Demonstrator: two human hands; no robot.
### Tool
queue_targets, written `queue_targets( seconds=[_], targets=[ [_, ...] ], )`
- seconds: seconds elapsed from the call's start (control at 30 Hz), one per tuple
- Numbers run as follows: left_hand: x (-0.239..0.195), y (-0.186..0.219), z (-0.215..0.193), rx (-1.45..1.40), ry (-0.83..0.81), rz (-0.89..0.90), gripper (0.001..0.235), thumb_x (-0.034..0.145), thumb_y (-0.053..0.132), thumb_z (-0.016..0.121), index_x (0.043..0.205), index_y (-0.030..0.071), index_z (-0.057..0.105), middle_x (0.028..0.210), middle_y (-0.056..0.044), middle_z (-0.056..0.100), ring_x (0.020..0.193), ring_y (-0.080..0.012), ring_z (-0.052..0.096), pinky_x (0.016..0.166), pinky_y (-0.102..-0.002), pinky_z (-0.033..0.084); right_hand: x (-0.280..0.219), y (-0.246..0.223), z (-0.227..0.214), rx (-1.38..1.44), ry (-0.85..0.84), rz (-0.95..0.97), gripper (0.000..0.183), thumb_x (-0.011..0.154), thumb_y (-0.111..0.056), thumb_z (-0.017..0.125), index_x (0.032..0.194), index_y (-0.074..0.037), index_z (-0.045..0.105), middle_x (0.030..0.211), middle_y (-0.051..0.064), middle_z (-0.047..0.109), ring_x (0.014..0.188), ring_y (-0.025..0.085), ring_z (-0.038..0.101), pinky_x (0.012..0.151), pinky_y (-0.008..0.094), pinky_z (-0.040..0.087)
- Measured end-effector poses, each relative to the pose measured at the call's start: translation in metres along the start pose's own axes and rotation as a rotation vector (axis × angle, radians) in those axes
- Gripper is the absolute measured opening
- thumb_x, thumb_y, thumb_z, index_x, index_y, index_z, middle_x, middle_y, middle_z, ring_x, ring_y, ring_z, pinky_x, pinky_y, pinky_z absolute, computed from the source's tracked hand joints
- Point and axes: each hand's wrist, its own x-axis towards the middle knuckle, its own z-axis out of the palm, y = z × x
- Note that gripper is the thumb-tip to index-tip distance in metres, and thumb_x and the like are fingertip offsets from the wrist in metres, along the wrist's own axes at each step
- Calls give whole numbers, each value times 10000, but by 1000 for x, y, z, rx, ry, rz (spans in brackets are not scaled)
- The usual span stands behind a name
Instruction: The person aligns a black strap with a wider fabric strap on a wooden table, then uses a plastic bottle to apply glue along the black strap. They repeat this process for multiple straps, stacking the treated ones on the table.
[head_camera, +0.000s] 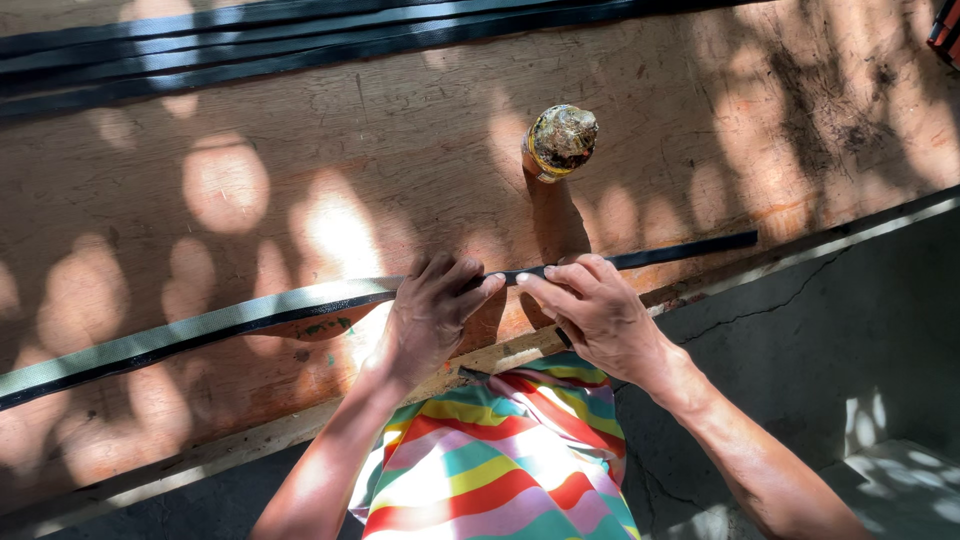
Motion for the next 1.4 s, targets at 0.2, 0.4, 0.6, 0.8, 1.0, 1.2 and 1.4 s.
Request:
queue_targets(
  seconds=[0.2, 0.4, 0.6, 0.8, 1.0, 1.2, 1.4],
  targets=[
    [-6, 1, -4, 1, 27, -13, 574, 694, -7, 691, 1248, 142, 680, 1103, -45, 614, 1019, -280, 582, 880, -434, 435, 13, -24, 1, -390, -165, -275, 538, 761, -79, 641, 1256, 129, 607, 1296, 207, 616, 1242, 338, 571, 1059, 393, 504],
    [-20, -14, -22, -34, 86, -64, 621, 628, -48, 721, 1208, 173, 721, 1078, -41, 668, 921, -276, 585, 841, -428, 448, 18, -27, -2, 43, -68, -93, 264, 862, -6, 651, 1116, 64, 623, 1258, 202, 618, 1188, 371, 602, 1016, 418, 513],
    [-23, -15, -29, -11, 36, -47, 614, 600, -9, 724, 1198, 130, 725, 1068, -68, 655, 926, -281, 570, 814, -437, 443, 23, -24, -2, 53, -78, -104, 288, 837, 7, 675, 1119, 44, 627, 1252, 180, 630, 1154, 360, 618, 977, 426, 529],
    [-23, -17, -27, 28, 26, -49, 560, 672, -9, 699, 1209, 146, 735, 1036, -41, 645, 917, -262, 558, 826, -422, 442, 26, -26, -3, 74, -84, -84, 272, 857, -21, 699, 1117, 21, 628, 1224, 160, 646, 1135, 344, 625, 957, 422, 539],
    [-25, -19, -25, 48, 19, -33, 536, 703, 4, 692, 1222, 133, 733, 1034, -41, 636, 913, -251, 543, 826, -412, 440, 31, -26, -4, 57, -116, -79, 367, 843, -30, 678, 1202, 28, 632, 1161, 158, 652, 1100, 347, 619, 938, 443, 515],
    [-26, -19, -25, 50, 21, -25, 524, 738, 15, 686, 1249, 128, 722, 1061, -40, 629, 948, -248, 543, 845, -403, 442, 36, -33, 1, -17, -186, -46, 429, 876, -93, 663, 1300, -25, 660, 1105, 132, 627, 1051, 314, 611, 918, 448, 493],
    [-31, -22, -33, 20, 29, -26, 567, 663, 22, 693, 1217, 136, 727, 1078, -41, 648, 946, -262, 568, 872, -414, 446, 43, -47, 14, -53, -125, -195, 445, 778, -33, 620, 1202, 101, 611, 1292, 195, 572, 1191, 353, 591, 1009, 412, 516]
  ],
)
